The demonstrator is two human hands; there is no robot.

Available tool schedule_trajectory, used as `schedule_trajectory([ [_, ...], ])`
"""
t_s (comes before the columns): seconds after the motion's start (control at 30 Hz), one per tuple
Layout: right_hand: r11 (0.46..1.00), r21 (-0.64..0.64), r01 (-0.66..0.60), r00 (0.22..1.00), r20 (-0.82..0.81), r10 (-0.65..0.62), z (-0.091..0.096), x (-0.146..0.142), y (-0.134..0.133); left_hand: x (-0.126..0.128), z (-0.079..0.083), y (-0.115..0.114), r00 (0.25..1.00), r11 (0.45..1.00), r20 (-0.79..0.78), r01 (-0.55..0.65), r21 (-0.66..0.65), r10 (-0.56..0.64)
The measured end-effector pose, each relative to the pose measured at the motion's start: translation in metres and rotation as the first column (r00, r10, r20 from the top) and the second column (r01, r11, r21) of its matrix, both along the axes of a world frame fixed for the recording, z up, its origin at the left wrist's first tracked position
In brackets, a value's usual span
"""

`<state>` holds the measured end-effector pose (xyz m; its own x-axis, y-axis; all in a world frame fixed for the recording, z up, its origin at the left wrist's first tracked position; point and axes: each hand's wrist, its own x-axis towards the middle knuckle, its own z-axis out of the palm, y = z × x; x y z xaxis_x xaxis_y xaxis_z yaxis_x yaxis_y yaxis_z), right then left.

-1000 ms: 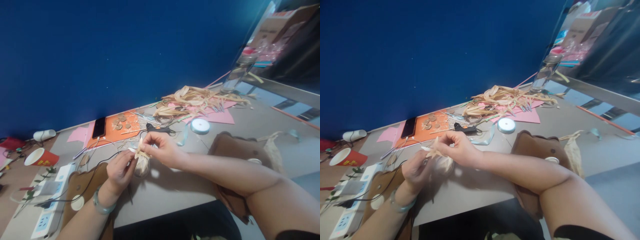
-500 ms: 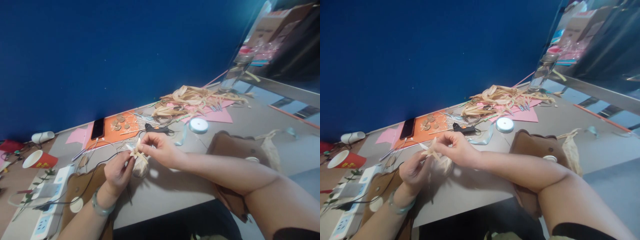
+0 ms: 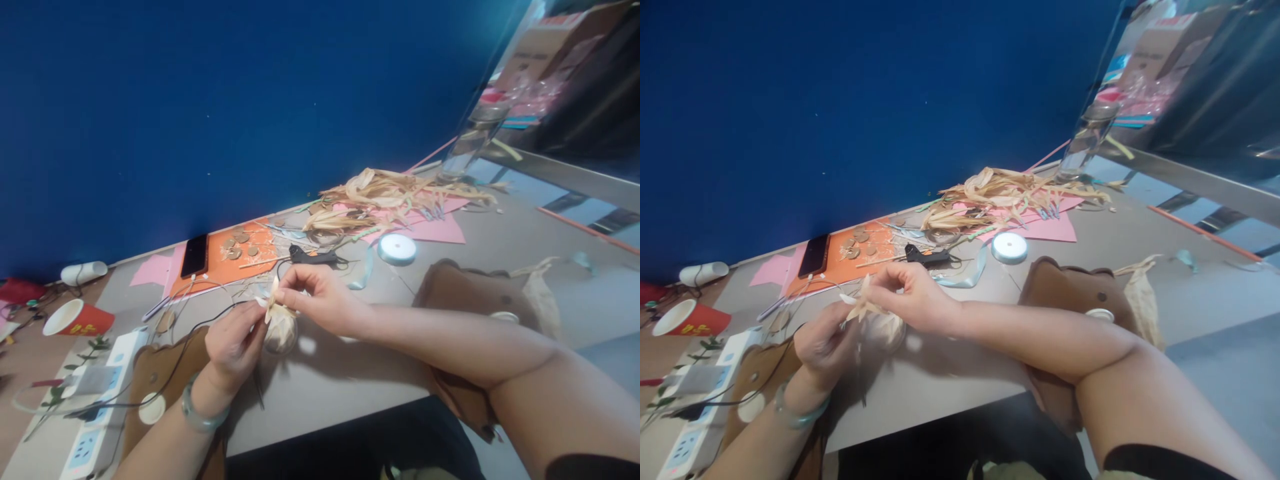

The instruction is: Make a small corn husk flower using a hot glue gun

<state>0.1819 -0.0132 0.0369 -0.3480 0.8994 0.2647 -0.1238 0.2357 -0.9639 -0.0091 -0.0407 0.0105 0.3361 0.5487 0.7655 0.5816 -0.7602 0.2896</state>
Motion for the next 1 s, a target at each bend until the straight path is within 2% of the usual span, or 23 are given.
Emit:
schedule_trajectory([
  [0.33, 0.999, 0.045, -0.025, 0.999, -0.025, 0.026, -0.0008, 0.0003, 0.0005, 0.0005, -0.0003, -0.0021, 0.998, 0.997, -0.056, -0.003, 0.073, 0.007],
  [0.57, 0.999, 0.052, 0.002, 1.000, 0.009, -0.002, 0.0023, 0.0014, 0.0008, 0.0008, -0.0009, -0.0001, 0.998, 0.998, -0.046, -0.043, 0.034, 0.045],
  [1.0, 0.998, 0.043, 0.052, 0.996, 0.065, -0.055, 0.0020, 0.0010, 0.0006, 0.0005, -0.0055, 0.0016, 0.991, 0.991, -0.029, -0.129, 0.044, 0.130],
])
